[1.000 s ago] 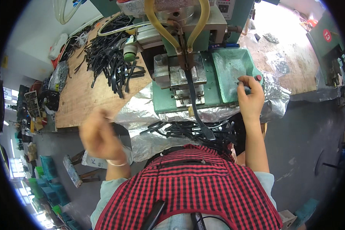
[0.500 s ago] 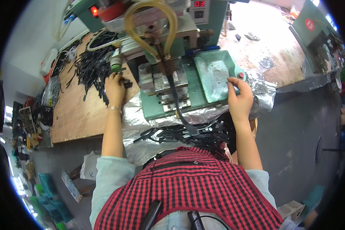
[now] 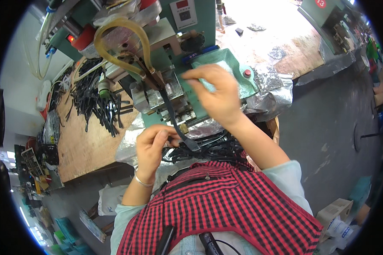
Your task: The person repeatedly picks black wires and small metallic components, inserts them into a press machine, and removes the assembled units. The person places finished items into a green tray and occasionally refills the component supply from a plastic bag.
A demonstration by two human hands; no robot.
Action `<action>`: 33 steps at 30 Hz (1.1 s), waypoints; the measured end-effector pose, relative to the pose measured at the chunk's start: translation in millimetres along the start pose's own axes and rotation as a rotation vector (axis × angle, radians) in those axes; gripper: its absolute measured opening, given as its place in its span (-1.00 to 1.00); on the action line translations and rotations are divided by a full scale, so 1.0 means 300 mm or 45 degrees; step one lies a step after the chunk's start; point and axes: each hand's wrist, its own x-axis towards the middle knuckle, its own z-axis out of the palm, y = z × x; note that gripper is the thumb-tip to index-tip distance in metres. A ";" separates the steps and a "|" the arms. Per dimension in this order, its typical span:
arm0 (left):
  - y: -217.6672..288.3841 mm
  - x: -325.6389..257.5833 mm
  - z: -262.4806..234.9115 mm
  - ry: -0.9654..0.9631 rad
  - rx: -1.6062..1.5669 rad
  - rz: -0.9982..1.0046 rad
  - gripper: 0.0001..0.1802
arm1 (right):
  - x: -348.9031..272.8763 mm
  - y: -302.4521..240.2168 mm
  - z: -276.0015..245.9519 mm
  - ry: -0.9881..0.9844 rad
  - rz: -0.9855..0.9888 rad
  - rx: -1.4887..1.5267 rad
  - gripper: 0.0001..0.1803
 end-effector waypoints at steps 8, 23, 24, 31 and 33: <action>0.022 0.048 0.064 -0.219 -0.362 -0.474 -0.21 | 0.000 -0.015 0.171 0.087 0.353 0.654 -0.61; 0.097 -0.063 0.071 -0.066 -0.079 -0.232 -0.53 | -0.015 -0.204 0.047 -0.140 0.314 0.453 -0.51; 0.097 -0.056 0.055 -0.153 -0.007 -0.114 -0.53 | -0.022 -0.194 0.008 -0.261 0.161 0.298 -0.52; 0.059 0.058 0.189 -0.551 0.589 0.104 -0.73 | -0.181 -0.124 -0.207 -0.267 0.694 0.733 -0.76; 0.058 0.053 0.203 -0.538 0.519 0.162 -0.42 | -0.213 0.006 -0.315 0.120 0.793 0.441 -0.77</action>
